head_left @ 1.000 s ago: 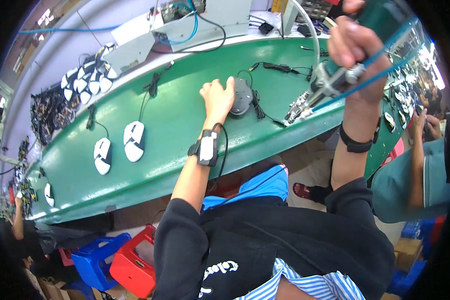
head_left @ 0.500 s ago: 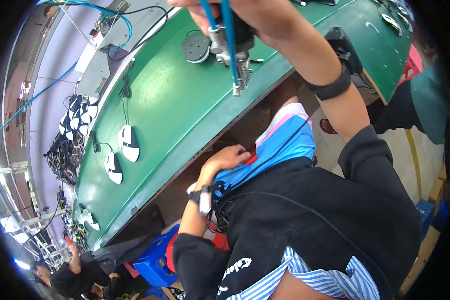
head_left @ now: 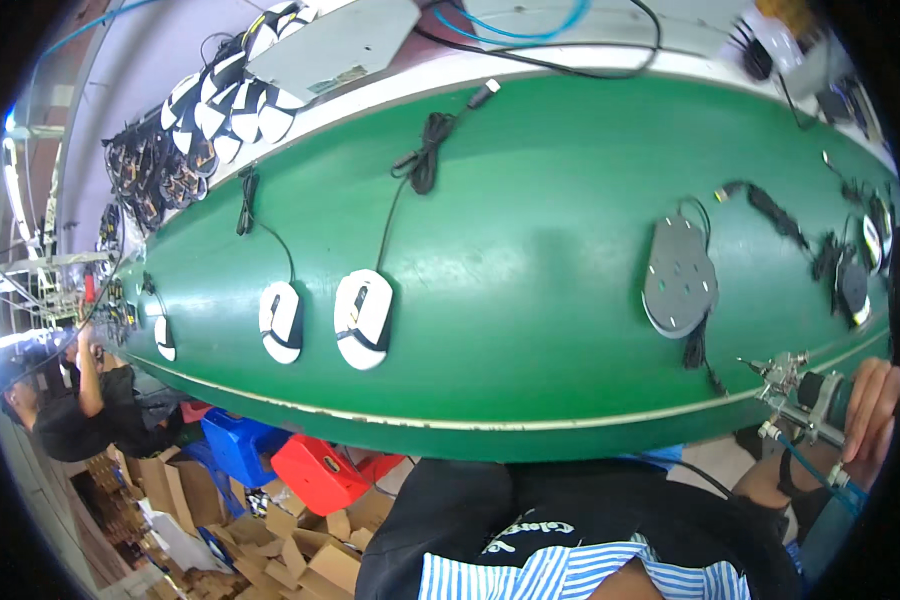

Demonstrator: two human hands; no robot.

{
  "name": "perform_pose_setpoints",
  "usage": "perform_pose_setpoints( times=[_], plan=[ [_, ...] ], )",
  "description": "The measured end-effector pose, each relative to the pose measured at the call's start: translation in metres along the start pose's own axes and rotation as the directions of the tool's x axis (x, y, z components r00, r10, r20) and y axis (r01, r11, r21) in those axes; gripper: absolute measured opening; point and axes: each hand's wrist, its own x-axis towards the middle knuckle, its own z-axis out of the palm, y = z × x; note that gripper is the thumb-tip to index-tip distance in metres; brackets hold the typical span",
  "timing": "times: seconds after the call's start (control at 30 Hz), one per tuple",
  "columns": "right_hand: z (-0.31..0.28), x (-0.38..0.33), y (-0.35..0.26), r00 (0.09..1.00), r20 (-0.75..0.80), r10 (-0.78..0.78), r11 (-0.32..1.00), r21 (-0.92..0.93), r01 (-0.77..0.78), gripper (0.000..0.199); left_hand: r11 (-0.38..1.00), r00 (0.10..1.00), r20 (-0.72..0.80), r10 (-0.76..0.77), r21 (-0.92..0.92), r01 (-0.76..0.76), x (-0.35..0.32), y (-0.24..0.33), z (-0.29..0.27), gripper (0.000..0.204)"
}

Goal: Assemble bottom plates onto computer mice using a pneumatic screwdriving tool on an electronics production floor.

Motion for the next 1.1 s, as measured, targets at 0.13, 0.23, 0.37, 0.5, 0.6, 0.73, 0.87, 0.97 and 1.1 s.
perform_pose_setpoints(
  times=[0.13,0.23,0.37,0.5,0.6,0.73,0.87,0.97,1.1],
  plan=[
    [0.065,0.083,-0.005,0.940,-0.105,-0.325,0.795,0.508,0.332,0.027,0.998,0.998,-0.036,0.046,-0.031,-0.047,0.008,-0.005,-0.003,0.054],
    [0.081,0.087,-0.031,0.946,-0.212,-0.244,0.857,0.409,0.313,0.025,0.996,0.992,-0.102,0.077,-0.032,-0.081,0.012,-0.012,0.009,0.054],
    [0.080,0.076,-0.023,0.944,-0.187,-0.273,0.772,0.543,0.330,0.024,0.991,0.977,-0.170,0.127,-0.017,-0.131,0.028,-0.027,0.036,0.054],
    [0.074,0.060,-0.018,0.952,0.045,-0.302,0.628,0.761,0.163,0.019,0.975,0.947,-0.246,0.209,-0.020,-0.220,0.028,-0.035,0.065,0.053],
    [0.101,0.067,-0.025,0.896,0.080,-0.437,0.535,0.823,0.188,0.030,0.877,0.818,-0.388,0.425,-0.046,-0.478,0.017,-0.059,0.072,0.053],
    [0.127,0.055,-0.055,0.914,-0.050,-0.403,0.451,0.858,0.246,0.058,0.766,0.645,-0.487,0.589,0.592,-0.252,-0.152,0.073,0.108,0.029],
    [0.118,0.067,-0.072,0.892,-0.035,-0.451,0.610,0.717,0.337,0.062,0.685,0.299,-0.620,0.725,0.690,-0.232,-0.262,0.112,0.101,0.024],
    [0.117,0.063,-0.084,0.952,-0.173,-0.253,0.805,0.507,0.307,0.053,0.549,-0.055,-0.577,0.815,0.738,0.393,-0.293,0.116,0.022,0.053],
    [0.119,0.069,-0.093,0.960,-0.076,-0.270,0.823,0.499,0.271,0.042,0.726,-0.049,-0.814,0.578,0.486,0.486,-0.298,0.095,-0.072,0.103]
  ],
)
